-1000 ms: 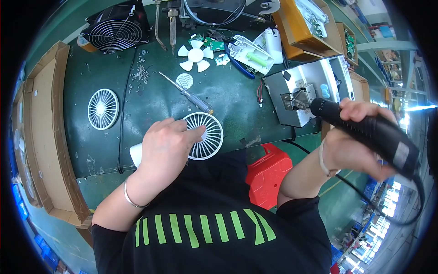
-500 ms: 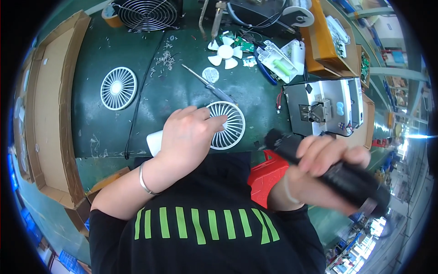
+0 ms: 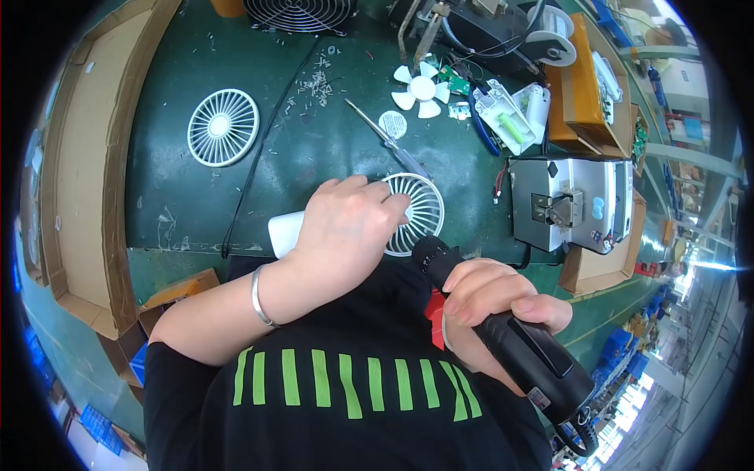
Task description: The person assembles handheld portable fans by fitting circuit boards, batteries, casings, and fan blades together, driving screws with an electric screwdriver, and placing the fans onto a conveyor belt.
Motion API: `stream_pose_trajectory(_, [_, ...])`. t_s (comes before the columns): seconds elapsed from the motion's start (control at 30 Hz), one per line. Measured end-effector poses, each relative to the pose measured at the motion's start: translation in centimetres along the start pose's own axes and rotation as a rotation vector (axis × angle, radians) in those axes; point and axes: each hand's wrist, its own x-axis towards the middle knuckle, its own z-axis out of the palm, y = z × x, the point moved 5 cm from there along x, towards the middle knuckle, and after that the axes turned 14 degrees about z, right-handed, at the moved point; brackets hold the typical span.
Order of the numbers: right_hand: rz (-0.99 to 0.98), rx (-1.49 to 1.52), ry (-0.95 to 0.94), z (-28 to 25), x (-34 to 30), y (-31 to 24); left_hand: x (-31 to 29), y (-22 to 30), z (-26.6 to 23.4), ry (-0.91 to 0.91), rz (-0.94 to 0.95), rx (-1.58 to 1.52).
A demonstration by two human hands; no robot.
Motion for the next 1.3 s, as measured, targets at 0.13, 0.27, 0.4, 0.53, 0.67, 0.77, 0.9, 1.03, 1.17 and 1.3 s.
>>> stream_pose_trajectory(0.13, [-0.016, -0.027, -0.011, -0.1, 0.1, 0.6, 0.0, 0.1, 0.1, -0.008, 0.009, -0.001])
stream_pose_trajectory(0.27, [0.009, 0.005, 0.010, 0.2, 0.1, 0.7, -0.2, -0.1, 0.2, -0.019, 0.000, -0.003])
stream_pose_trajectory(0.4, [0.059, -0.043, -0.056, 0.4, 0.8, 0.2, 0.0, 0.0, -0.1, 0.014, 0.001, -0.043])
stream_pose_trajectory(0.53, [0.109, -0.125, -0.294, 0.7, 1.7, 0.7, -0.1, -0.2, -0.1, 0.028, -0.007, -0.069])
stream_pose_trajectory(0.67, [0.187, -0.131, -0.356, 1.3, 2.3, 1.0, -0.2, -0.3, -0.3, 0.044, -0.008, -0.082])
stream_pose_trajectory(0.77, [0.180, -0.125, -0.307, 1.3, 2.2, 1.1, 0.0, -0.2, -0.4, 0.045, 0.000, -0.086])
stream_pose_trajectory(0.9, [0.139, -0.137, -0.289, 1.1, 1.8, 1.1, 0.0, -0.2, -0.2, 0.047, 0.018, -0.086])
stream_pose_trajectory(1.03, [0.005, -0.081, 0.118, -2.5, 2.8, -1.1, -0.1, -0.1, -0.7, 0.051, 0.059, -0.135])
stream_pose_trajectory(1.17, [-0.181, -0.332, 0.374, -9.2, 5.3, -7.0, -0.3, 0.4, -0.7, 0.013, 0.077, -0.169])
stream_pose_trajectory(1.3, [0.011, -0.303, 0.447, -12.8, 7.6, -6.9, -0.5, 0.0, -0.7, 0.024, 0.056, -0.208])
